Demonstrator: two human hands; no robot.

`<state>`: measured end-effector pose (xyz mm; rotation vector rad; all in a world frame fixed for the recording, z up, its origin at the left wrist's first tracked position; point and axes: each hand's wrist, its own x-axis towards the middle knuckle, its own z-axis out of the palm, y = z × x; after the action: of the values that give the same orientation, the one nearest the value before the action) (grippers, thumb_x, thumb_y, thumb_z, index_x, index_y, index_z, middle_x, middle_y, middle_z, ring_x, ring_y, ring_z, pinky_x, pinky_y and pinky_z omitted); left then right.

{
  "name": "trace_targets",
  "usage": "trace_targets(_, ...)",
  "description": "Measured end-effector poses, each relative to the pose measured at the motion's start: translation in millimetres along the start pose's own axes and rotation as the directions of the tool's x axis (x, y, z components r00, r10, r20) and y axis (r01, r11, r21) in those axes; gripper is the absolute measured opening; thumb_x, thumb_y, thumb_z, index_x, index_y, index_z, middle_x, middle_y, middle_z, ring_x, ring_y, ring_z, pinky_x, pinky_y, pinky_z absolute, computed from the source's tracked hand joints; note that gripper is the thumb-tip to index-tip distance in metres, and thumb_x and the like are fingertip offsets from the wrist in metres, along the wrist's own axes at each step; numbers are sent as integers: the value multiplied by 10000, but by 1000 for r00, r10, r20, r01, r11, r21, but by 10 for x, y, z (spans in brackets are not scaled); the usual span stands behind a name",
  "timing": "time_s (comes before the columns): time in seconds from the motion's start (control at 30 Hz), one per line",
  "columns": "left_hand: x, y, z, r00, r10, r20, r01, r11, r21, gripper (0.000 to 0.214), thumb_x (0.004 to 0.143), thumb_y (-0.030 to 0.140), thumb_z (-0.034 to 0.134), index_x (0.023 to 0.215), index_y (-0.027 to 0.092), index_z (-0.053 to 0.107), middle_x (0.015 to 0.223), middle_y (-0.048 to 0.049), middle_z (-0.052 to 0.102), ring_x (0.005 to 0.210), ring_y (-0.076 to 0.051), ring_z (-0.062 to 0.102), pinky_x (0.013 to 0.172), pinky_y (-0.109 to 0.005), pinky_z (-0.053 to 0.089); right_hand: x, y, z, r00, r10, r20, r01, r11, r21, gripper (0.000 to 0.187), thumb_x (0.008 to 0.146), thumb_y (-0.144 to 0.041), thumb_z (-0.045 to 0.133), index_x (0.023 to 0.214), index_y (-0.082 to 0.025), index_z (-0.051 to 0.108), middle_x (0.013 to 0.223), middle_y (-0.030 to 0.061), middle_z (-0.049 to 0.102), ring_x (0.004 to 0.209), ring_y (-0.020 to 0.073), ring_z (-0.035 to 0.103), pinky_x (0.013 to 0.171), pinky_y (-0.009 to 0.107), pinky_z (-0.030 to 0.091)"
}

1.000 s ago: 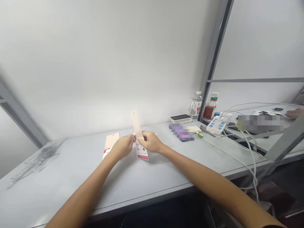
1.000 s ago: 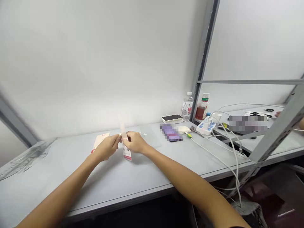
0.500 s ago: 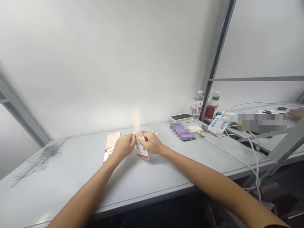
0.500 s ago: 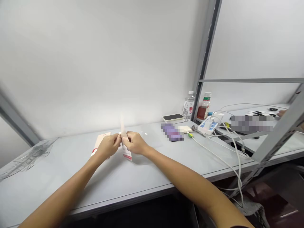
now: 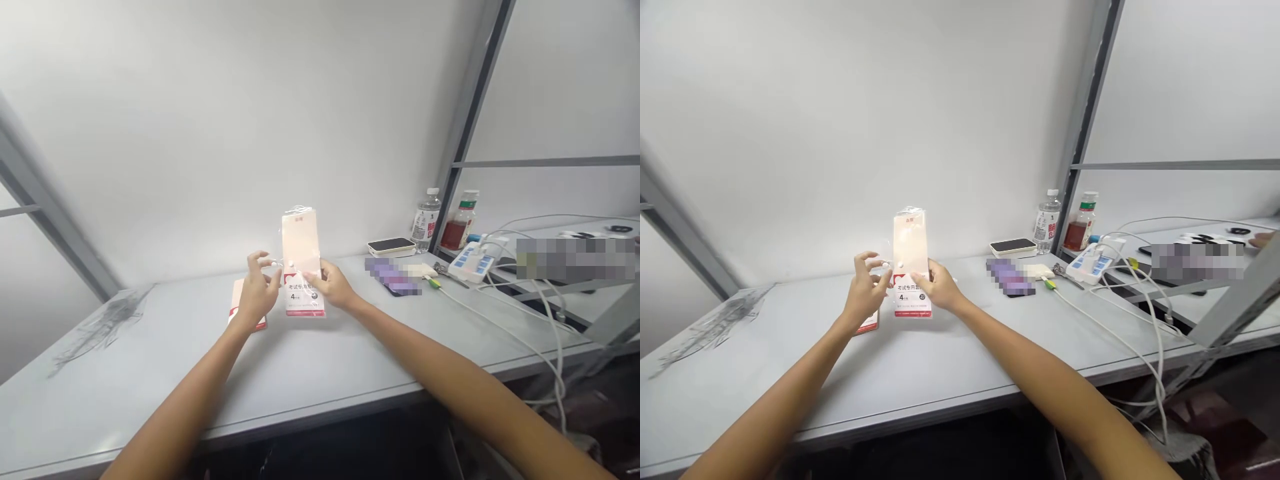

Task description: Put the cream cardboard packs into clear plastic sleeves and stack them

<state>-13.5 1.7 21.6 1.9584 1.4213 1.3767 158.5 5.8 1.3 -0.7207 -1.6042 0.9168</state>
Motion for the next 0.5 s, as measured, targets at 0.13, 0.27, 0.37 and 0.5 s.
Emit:
trace_targets(0.13, 34, -4, -12, 998, 5, 64, 0, 997, -78, 270, 766, 340, 471, 1009, 222, 494, 1202, -66, 488, 856, -163, 595, 573, -270, 523, 12, -10, 3, 999, 5, 44, -9, 996, 94, 384, 767, -382, 570, 1086, -178, 504, 991, 68, 629, 909, 201, 593, 761, 334, 490)
trace_targets(0.27, 70, -22, -24, 975, -1, 221, 65, 957, -283, 251, 780, 389, 453, 858, 174, 557, 1169, -72, 520, 947, -195, 571, 659, -303, 541, 27, 3, -14, 998, 56, 20, -58, 993, 98, 357, 752, -417, 584, 1011, -175, 542, 898, 54, 646, 840, 194, 609, 706, 311, 495)
trace_targets(0.37, 69, -40, -14, 956, 32, 293, 72, 938, -339, 295, 783, 443, 475, 755, 160, 553, 1133, -68, 553, 963, -192, 563, 738, -310, 524, 47, 56, -45, 986, 169, -13, -167, 983, 82, 375, 807, -520, 464, 846, -162, 572, 741, 39, 641, 689, 171, 611, 595, 278, 479)
trace_targets(0.5, 75, -56, -21, 971, 14, 240, 73, 933, -352, 321, 772, 473, 499, 712, 160, 539, 1107, -58, 576, 937, -173, 569, 787, -307, 499, 102, 133, -97, 974, 211, -81, -214, 976, -28, 479, 808, -588, 405, 656, -155, 542, 579, 21, 586, 518, 129, 553, 479, 235, 425)
